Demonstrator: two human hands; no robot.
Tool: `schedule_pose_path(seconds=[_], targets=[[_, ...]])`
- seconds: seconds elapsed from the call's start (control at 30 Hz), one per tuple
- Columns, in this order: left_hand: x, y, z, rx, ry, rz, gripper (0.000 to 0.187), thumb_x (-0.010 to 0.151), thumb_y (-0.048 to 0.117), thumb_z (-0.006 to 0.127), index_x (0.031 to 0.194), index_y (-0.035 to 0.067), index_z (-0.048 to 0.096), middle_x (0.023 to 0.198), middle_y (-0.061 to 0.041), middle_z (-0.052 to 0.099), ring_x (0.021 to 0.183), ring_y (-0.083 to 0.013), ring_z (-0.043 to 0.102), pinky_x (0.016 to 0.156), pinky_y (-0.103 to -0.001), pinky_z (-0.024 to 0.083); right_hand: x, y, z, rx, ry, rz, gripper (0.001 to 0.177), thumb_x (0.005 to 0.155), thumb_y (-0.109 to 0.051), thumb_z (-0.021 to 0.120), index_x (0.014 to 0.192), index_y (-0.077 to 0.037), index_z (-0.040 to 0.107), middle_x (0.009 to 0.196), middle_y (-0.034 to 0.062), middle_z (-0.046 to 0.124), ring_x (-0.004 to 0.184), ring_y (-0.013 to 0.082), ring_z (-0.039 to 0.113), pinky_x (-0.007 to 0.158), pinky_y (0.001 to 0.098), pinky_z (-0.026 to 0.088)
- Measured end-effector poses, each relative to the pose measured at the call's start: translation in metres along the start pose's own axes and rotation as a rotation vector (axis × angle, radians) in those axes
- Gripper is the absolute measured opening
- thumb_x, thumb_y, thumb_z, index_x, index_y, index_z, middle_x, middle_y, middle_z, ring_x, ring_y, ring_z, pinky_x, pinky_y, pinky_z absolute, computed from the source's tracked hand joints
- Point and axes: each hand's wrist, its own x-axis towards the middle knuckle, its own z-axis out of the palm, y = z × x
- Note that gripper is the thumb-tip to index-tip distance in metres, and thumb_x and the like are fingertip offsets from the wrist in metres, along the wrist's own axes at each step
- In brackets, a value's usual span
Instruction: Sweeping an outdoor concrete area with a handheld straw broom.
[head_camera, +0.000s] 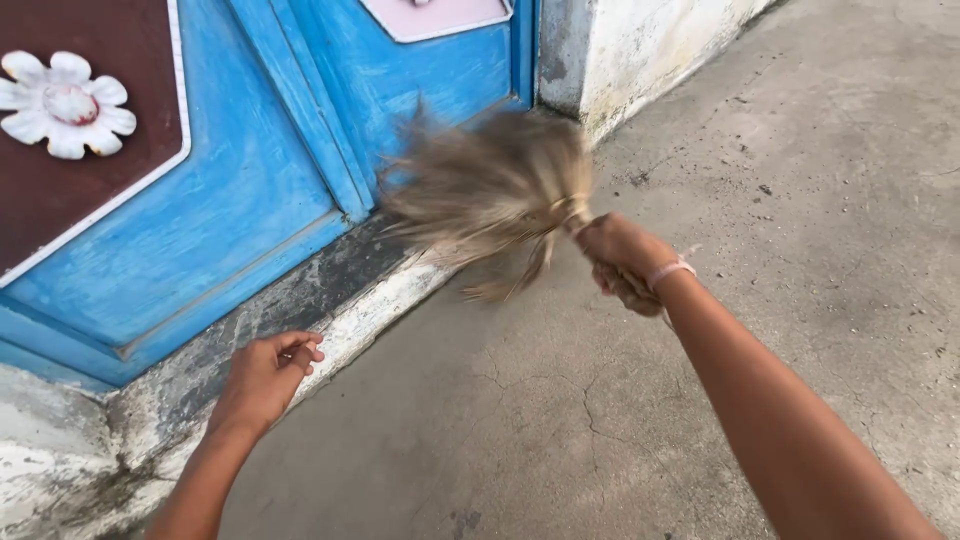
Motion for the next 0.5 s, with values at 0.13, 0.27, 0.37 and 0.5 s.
schedule_pose_path(seconds=[0.13, 0.27, 0.37, 0.5], targets=[[-0.006, 0.017, 0.004, 0.018, -0.022, -0.001, 0.029, 0.094, 0.025, 0.055, 0.117, 0.016, 0.072, 0.097, 0.0, 0.079, 0.092, -0.0149, 0.074, 0.083, -0.035, 0.056, 0.018, 0.012, -0.012, 0.287, 0.155, -0.061, 0.034, 0.102, -0.025, 0.044, 0.098, 0.008, 0.051, 0.059, 0.0106, 0.056, 0.043, 0.0187, 0.054, 0.036, 0.0327, 0.05], [-0.005, 0.037, 0.016, 0.003, -0.038, 0.002, 0.03, 0.094, 0.026, 0.054, 0.117, 0.018, 0.072, 0.099, 0.0, 0.078, 0.096, -0.0139, 0.071, 0.085, -0.034, 0.055, 0.02, 0.0, 0.008, 0.325, 0.082, -0.25, 0.028, 0.101, -0.022, 0.043, 0.097, 0.004, 0.052, 0.059, 0.0099, 0.054, 0.041, 0.0174, 0.052, 0.035, 0.0314, 0.05], [-0.002, 0.047, 0.024, -0.005, -0.088, -0.023, 0.031, 0.094, 0.025, 0.052, 0.118, 0.017, 0.071, 0.1, 0.001, 0.078, 0.095, -0.0149, 0.073, 0.085, -0.034, 0.057, 0.04, -0.004, 0.016, 0.337, 0.07, -0.2, 0.024, 0.1, -0.022, 0.043, 0.096, 0.0, 0.05, 0.06, 0.0102, 0.053, 0.04, 0.0177, 0.054, 0.035, 0.0316, 0.051], [0.002, 0.057, 0.032, -0.039, -0.074, 0.076, 0.031, 0.094, 0.024, 0.053, 0.118, 0.015, 0.07, 0.1, -0.001, 0.078, 0.094, -0.0144, 0.073, 0.084, -0.034, 0.056, 0.048, 0.016, 0.006, 0.249, 0.149, 0.014, 0.032, 0.102, -0.021, 0.045, 0.097, 0.009, 0.054, 0.062, 0.0132, 0.056, 0.04, 0.0192, 0.054, 0.034, 0.033, 0.048]])
